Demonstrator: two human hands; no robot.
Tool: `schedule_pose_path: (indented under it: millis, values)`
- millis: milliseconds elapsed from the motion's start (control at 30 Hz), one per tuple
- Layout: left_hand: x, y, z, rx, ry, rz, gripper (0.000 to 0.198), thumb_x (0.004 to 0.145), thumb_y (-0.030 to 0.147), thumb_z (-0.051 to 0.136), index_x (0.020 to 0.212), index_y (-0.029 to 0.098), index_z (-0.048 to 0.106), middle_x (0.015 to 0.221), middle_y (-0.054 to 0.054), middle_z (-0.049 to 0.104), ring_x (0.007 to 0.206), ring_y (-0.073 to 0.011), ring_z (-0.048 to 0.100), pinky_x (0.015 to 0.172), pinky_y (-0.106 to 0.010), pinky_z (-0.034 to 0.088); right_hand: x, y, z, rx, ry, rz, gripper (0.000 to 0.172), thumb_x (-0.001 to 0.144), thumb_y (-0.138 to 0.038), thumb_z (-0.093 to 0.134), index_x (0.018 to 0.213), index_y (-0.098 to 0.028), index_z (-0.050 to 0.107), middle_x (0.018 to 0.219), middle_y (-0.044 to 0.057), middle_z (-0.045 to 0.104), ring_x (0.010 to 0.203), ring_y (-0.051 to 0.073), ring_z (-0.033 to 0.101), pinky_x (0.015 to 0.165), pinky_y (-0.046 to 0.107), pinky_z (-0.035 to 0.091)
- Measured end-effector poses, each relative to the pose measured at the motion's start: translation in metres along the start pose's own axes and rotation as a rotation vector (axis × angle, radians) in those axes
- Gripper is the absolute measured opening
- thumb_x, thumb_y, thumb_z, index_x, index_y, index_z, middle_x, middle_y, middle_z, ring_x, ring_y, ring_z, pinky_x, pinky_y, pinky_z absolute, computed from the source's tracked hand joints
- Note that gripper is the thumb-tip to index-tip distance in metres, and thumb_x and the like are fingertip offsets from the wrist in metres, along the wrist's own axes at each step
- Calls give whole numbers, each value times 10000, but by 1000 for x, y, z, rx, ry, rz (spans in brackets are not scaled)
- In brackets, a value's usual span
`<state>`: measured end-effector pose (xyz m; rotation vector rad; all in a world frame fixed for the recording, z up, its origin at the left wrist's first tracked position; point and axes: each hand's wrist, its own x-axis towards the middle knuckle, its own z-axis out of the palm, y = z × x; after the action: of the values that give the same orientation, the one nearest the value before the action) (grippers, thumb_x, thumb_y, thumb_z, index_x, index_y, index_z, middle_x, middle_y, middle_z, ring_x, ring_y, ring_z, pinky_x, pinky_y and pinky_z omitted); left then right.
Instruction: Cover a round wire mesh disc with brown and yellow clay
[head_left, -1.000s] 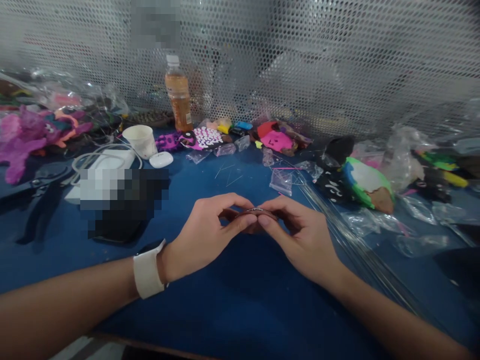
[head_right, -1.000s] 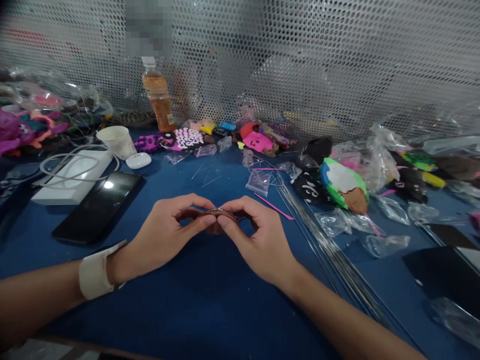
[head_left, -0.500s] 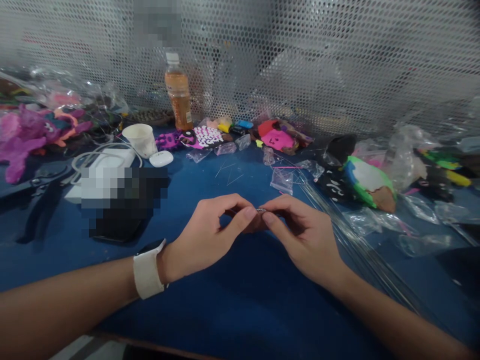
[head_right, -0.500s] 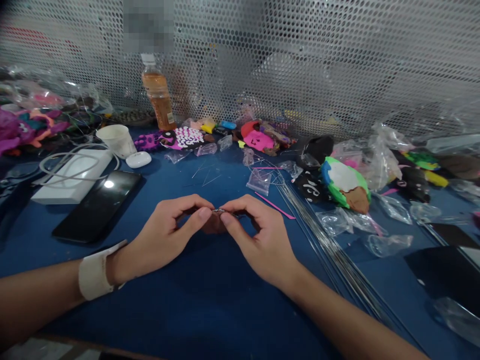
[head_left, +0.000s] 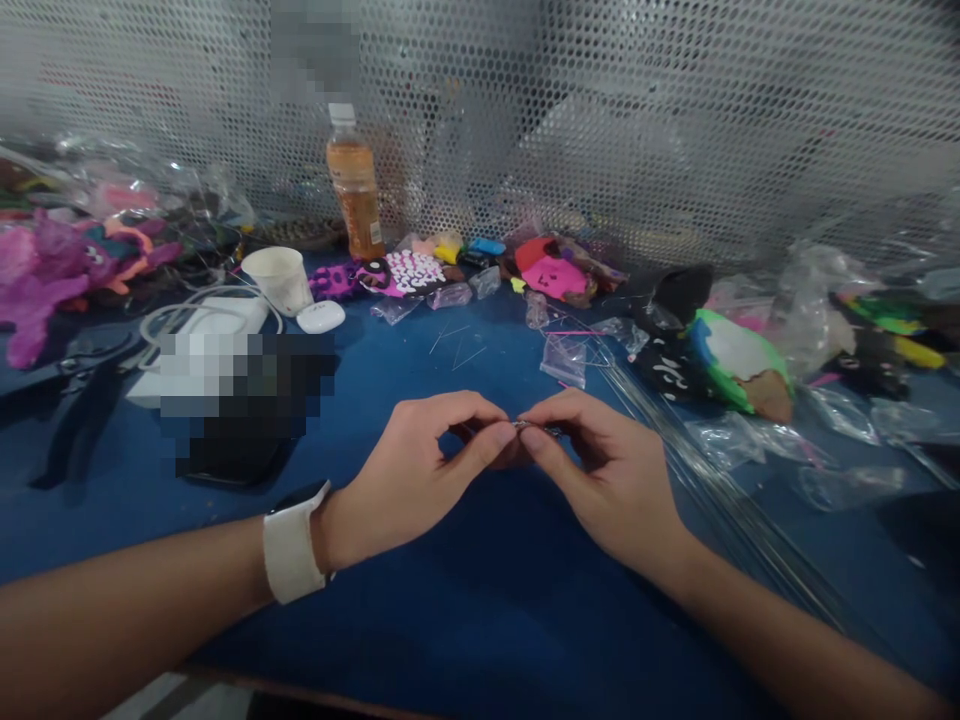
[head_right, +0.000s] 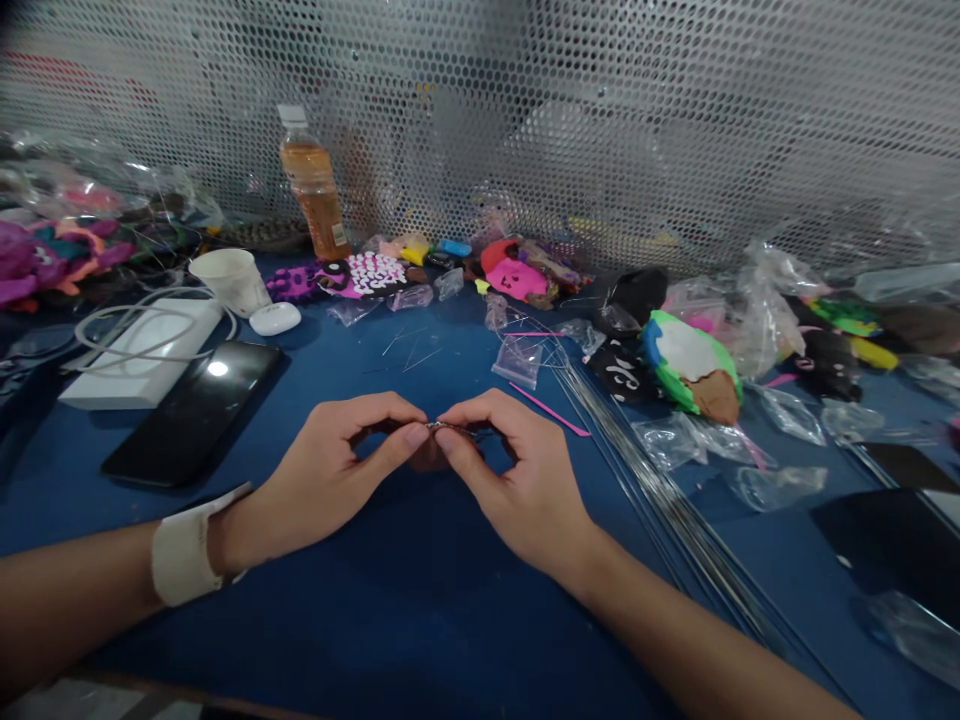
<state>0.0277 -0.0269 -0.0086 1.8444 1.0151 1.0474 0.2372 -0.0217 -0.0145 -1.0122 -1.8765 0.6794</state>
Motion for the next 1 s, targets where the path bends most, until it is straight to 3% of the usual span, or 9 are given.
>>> schedule_pose_path:
  millis: [267, 633, 733, 833, 1000]
  values:
    - [-2, -2, 0, 20, 23, -10, 138, 1029, 335, 672, 1085, 238, 753, 992, 31, 779, 877, -106, 721, 770, -186, 541, 0, -1, 0, 4, 16, -8, 54, 992, -226, 696, 1021, -258, 729, 917, -6, 738, 807, 144, 708, 735, 294, 573]
    - [-2, -4, 1, 52, 16, 31, 93, 1025, 262, 669, 1038, 221, 751, 961, 47, 765, 857, -71, 699, 772, -148, 522, 1, -5, 0, 11, -3, 1, 51, 983, -213, 707, 955, -246, 734, 872, -23, 730, 775, 114, 703, 720, 244, 570]
    - [-1, -3, 0, 34, 26, 19, 97, 1036, 266, 657, 1031, 227, 745, 953, 52, 761, 850, -66, 698, 765, -139, 525, 1, -5, 0, 79, -24, 54, 50, 1005, -246, 689, 1015, -253, 738, 902, -20, 758, 789, 116, 740, 731, 232, 598]
    - [0, -3, -1, 3, 69, 11, 112, 1050, 287, 643, 1029, 235, 740, 956, 49, 759, 858, -69, 701, 778, -142, 539, 2, -4, -1, 142, -39, 108, 92, 1017, -290, 686, 1090, -264, 736, 953, -13, 787, 825, 124, 767, 758, 229, 621]
    - [-1, -3, -1, -74, 63, -55, 148, 1037, 358, 668, 1085, 234, 735, 997, 22, 771, 884, -103, 733, 784, -179, 586, 4, -3, -2, 114, -15, 95, 74, 1010, -294, 697, 1034, -265, 761, 938, -14, 781, 838, 123, 750, 785, 233, 618]
